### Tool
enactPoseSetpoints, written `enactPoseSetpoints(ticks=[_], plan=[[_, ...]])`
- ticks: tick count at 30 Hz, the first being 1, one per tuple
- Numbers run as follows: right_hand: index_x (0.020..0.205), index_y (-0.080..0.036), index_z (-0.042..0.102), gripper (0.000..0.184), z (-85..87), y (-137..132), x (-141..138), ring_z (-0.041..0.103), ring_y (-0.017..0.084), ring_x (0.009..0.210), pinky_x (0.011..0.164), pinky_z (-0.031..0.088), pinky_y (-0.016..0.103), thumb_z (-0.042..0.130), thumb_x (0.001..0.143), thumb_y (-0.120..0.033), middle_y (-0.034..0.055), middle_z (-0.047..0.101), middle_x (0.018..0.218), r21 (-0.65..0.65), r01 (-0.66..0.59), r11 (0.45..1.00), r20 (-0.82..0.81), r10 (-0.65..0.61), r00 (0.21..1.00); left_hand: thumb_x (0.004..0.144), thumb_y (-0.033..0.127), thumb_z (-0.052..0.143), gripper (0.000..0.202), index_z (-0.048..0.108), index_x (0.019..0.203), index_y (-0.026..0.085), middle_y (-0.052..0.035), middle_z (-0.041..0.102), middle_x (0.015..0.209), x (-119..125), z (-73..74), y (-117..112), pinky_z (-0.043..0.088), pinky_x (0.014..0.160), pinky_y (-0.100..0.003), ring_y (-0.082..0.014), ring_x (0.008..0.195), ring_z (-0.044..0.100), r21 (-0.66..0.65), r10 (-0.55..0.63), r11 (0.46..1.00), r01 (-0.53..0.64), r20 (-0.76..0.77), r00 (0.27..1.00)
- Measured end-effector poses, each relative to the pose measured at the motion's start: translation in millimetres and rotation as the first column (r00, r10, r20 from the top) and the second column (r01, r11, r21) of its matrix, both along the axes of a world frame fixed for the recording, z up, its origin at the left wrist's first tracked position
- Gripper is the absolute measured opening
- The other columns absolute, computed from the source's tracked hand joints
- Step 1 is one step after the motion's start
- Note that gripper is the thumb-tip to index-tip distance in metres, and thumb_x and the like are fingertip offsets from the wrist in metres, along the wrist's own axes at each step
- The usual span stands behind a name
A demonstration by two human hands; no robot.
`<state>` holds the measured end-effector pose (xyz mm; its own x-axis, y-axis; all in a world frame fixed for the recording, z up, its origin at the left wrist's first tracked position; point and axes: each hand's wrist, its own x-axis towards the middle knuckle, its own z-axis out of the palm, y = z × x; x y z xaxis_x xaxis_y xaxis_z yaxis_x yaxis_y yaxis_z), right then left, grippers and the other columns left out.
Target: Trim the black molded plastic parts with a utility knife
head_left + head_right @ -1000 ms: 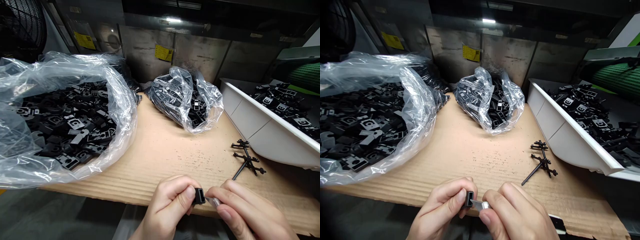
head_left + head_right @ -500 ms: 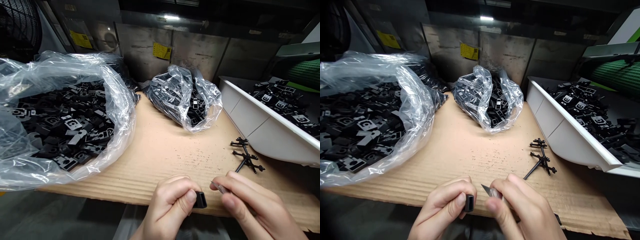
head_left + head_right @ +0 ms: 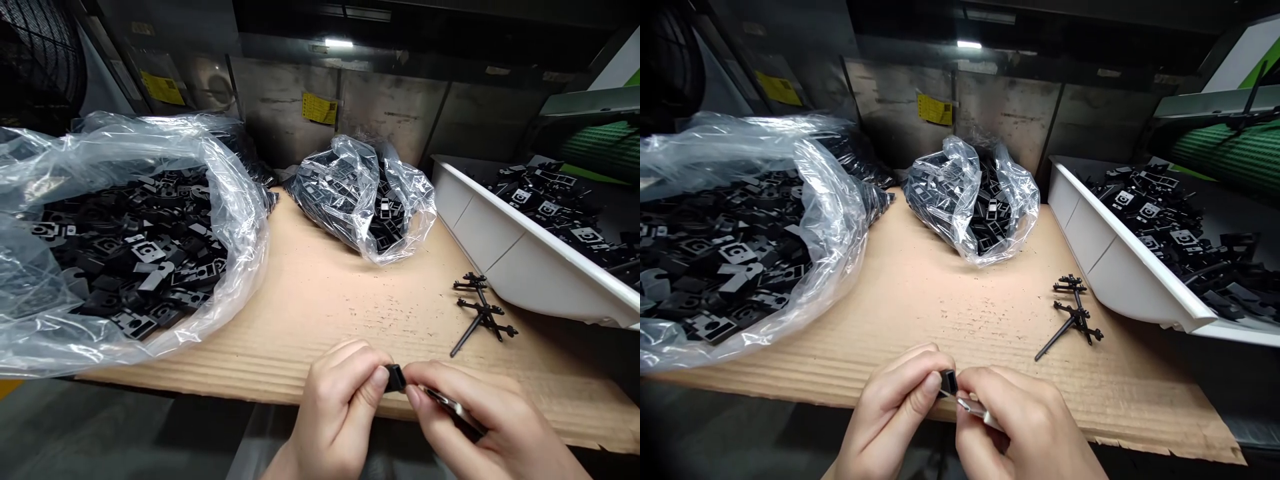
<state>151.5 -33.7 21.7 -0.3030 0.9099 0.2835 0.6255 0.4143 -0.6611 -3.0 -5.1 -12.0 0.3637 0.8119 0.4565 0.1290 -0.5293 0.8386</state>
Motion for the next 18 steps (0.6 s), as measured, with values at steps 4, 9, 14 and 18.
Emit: enactPoseSetpoints(ticks=[4,9,14,18], plan=[[0.067,-0.019,0.053,0.018,1.4,-1,4,0.052,0.008,0.048,0.046,0.040,0.017,0.041,0.078,-0.011,-0.0035,0.053,0.056,0.004,-0.036,0.999,0.158,0.035,0.987,0.083,0.010,0.040,0.016,0.053,0.076,0.016,-0.0017,0.047,0.059,3,-4.4,0,0.036,0.058,-0.027,-0.0155,0.058,0.047,0.116,0.046,0.993,-0.036,-0.078,0.996],[0.060,-0.019,0.049,0.022,6.0,4,14,0.050,0.009,0.047,0.045,0.038,0.018,0.041,0.079,-0.013,-0.0036,0.051,0.052,0.039,0.005,0.999,0.230,-0.014,0.973,0.083,0.009,0.039,0.016,0.052,0.075,0.015,-0.0019,0.047,0.059,4,-5.0,-1,0.034,0.059,-0.028,-0.0152,0.058,0.046,0.135,0.013,0.991,0.004,-0.121,0.993],[0.060,-0.019,0.050,0.027,10.2,8,14,0.051,0.008,0.047,0.044,0.040,0.015,0.043,0.085,-0.027,-0.0037,0.051,0.051,0.031,0.010,0.999,0.098,-0.013,0.995,0.086,0.017,0.037,0.022,0.055,0.074,0.015,-0.0040,0.052,0.061,2,-2.4,0,0.036,0.061,-0.028,-0.0164,0.060,0.048,0.037,-0.088,0.995,0.091,-0.086,0.992],[0.056,-0.019,0.048,0.034,4.8,9,-4,0.051,0.007,0.042,0.043,0.042,0.012,0.039,0.086,-0.031,-0.0049,0.049,0.046,0.026,0.002,1.000,0.054,-0.003,0.999,0.088,0.026,0.034,0.030,0.058,0.074,0.015,-0.0029,0.050,0.056,-1,-5.4,4,0.038,0.059,-0.026,-0.0159,0.057,0.049,-0.020,-0.188,0.982,0.188,-0.008,0.982]])
